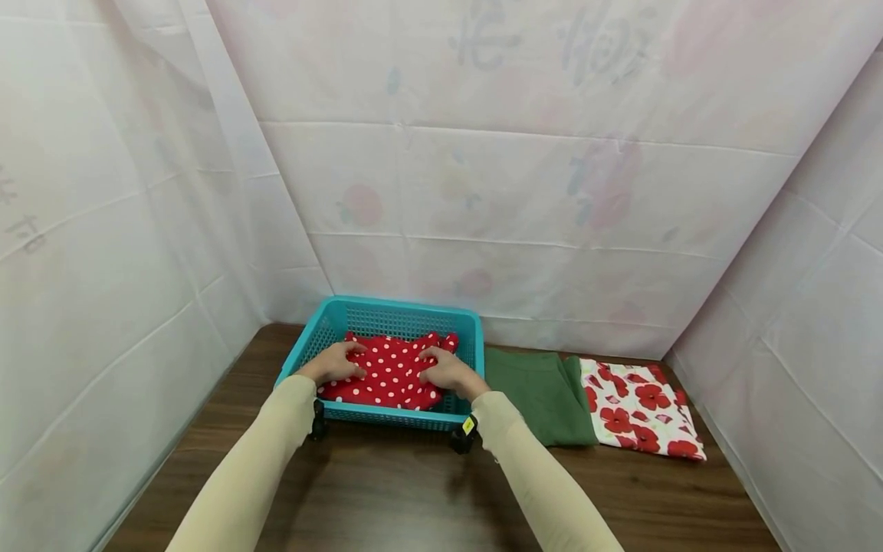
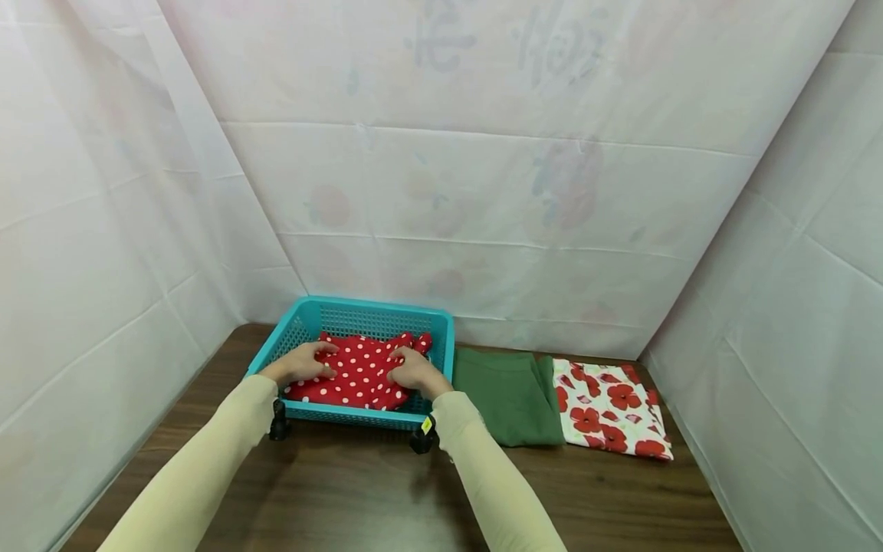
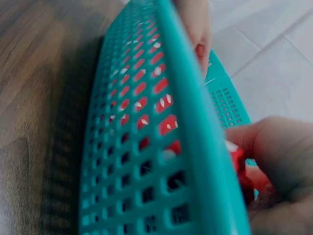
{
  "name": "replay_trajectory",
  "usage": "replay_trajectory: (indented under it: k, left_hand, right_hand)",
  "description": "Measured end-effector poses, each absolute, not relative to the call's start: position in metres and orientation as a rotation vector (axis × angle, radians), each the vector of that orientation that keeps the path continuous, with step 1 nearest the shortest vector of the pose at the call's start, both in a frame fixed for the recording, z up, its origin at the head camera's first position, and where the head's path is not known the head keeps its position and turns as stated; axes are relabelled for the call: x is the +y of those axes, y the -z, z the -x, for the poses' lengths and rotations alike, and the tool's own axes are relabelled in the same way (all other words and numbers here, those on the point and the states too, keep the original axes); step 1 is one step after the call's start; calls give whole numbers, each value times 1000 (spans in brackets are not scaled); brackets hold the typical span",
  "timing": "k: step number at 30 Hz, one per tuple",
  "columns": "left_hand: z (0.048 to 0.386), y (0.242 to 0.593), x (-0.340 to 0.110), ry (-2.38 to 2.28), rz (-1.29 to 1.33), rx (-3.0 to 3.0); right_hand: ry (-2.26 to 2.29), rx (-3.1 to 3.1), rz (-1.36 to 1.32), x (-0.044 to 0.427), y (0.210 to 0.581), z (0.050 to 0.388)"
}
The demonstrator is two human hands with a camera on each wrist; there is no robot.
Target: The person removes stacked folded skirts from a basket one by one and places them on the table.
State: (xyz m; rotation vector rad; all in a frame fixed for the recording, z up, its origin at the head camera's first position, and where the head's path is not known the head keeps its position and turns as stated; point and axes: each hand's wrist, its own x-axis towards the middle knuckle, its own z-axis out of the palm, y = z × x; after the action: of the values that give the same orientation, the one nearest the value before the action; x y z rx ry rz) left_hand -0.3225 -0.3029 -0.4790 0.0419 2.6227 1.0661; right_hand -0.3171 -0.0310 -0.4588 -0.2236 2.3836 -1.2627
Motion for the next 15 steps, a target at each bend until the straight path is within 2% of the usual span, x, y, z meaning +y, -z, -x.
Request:
replay_trajectory:
  k: [9,15]
  left_hand:
    - [322,468,-296,-1266,-130,2542]
    - [316,452,-298,-1359,-215,2569]
  right_hand:
    - [1284,2467,280,-26,457,317]
    - [1302,2514,407,-14,439,315]
